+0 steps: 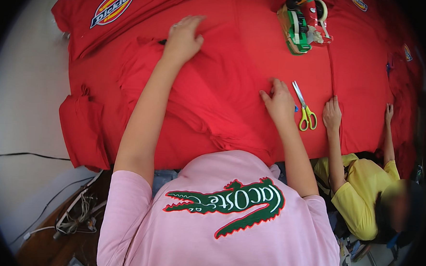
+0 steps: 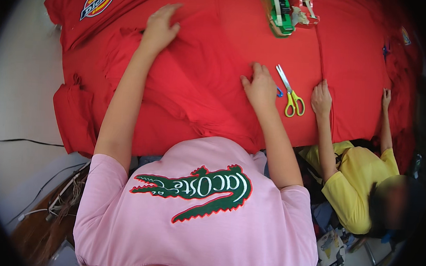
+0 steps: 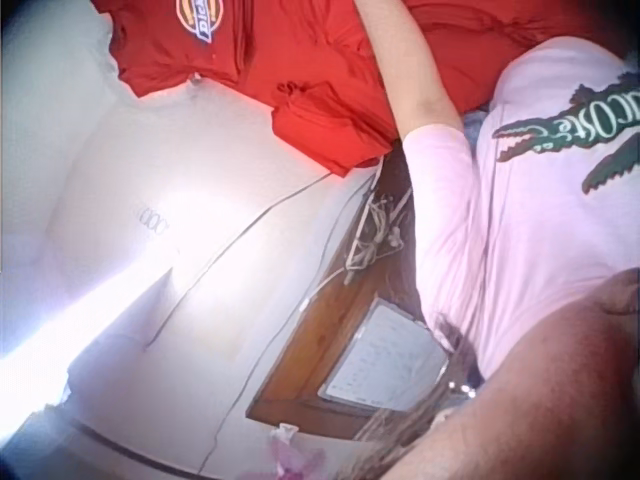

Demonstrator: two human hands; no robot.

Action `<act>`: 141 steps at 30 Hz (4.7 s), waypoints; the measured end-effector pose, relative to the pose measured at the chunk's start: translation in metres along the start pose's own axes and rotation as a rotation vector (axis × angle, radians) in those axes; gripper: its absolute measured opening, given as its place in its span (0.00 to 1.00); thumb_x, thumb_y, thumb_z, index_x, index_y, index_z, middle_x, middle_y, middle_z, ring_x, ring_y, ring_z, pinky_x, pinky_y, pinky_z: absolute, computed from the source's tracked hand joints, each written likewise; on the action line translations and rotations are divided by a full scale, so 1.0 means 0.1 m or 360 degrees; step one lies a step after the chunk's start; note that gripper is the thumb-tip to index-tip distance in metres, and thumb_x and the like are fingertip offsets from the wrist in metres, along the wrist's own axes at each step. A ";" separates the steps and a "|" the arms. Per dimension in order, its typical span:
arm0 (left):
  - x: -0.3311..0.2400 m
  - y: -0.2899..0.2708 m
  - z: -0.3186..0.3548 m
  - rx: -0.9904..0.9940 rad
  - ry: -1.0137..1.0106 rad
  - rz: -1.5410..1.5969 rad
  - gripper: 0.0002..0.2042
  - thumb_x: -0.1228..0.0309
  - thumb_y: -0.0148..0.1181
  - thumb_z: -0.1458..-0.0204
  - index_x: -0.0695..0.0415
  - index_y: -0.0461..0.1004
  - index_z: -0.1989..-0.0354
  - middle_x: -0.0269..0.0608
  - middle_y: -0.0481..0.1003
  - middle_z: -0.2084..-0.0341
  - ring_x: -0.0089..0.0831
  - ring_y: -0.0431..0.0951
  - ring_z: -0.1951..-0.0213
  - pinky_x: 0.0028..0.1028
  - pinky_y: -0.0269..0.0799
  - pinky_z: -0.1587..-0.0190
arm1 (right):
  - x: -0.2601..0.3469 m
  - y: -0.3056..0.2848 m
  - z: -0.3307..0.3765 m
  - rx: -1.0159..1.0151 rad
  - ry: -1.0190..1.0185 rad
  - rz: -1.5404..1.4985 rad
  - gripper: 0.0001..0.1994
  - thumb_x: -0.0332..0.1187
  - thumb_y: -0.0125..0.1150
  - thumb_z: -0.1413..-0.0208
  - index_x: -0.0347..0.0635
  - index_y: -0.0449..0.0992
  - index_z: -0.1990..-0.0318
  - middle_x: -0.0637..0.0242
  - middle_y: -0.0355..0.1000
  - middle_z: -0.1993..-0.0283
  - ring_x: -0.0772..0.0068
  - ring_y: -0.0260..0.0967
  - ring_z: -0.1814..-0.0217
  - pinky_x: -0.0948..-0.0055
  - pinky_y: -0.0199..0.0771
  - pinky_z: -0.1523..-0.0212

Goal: The person sorts, aligns, and folds red t-shirts at a work table, occasionally using shears to trim stray threads.

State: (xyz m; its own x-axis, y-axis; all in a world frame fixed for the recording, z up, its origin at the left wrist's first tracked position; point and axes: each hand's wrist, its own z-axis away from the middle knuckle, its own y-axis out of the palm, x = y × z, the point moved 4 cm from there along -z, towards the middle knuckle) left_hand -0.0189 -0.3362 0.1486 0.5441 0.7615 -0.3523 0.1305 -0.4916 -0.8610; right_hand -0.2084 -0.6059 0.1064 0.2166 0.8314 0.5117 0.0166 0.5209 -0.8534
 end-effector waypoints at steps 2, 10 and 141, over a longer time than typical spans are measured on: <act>-0.24 0.35 -0.14 0.0114 0.0323 -0.0179 0.19 0.77 0.62 0.48 0.52 0.82 0.46 0.44 0.71 0.33 0.45 0.64 0.28 0.46 0.64 0.29 | -0.01 0.01 -0.03 0.0097 0.0067 -0.0173 0.15 0.30 0.71 0.47 0.37 0.78 0.52 0.57 0.75 0.53 0.57 0.75 0.62 0.63 0.78 0.56; -0.39 0.48 -0.29 0.0794 0.0737 -0.0690 0.19 0.74 0.66 0.51 0.45 0.84 0.49 0.41 0.66 0.28 0.41 0.55 0.23 0.55 0.46 0.22 | 0.09 0.12 0.32 0.0074 0.0073 -0.1693 0.13 0.16 0.64 0.54 0.37 0.73 0.60 0.56 0.74 0.55 0.65 0.76 0.58 0.73 0.73 0.58; 0.73 -1.23 4.07 -0.0938 -0.1327 0.0047 0.22 0.76 0.70 0.49 0.53 0.78 0.43 0.35 0.75 0.62 0.35 0.76 0.56 0.37 0.66 0.44 | 4.04 1.48 -0.84 -0.0074 -0.2461 0.0684 0.14 0.28 0.65 0.50 0.53 0.80 0.55 0.71 0.75 0.56 0.62 0.70 0.41 0.50 0.59 0.30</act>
State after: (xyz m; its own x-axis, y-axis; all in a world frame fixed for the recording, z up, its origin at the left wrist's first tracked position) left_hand -0.3325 -0.0485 0.0793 -0.1672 0.6869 -0.7073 0.6358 -0.4732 -0.6098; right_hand -0.0366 -0.2097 0.1786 -0.9340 0.3110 -0.1756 0.2523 0.2264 -0.9408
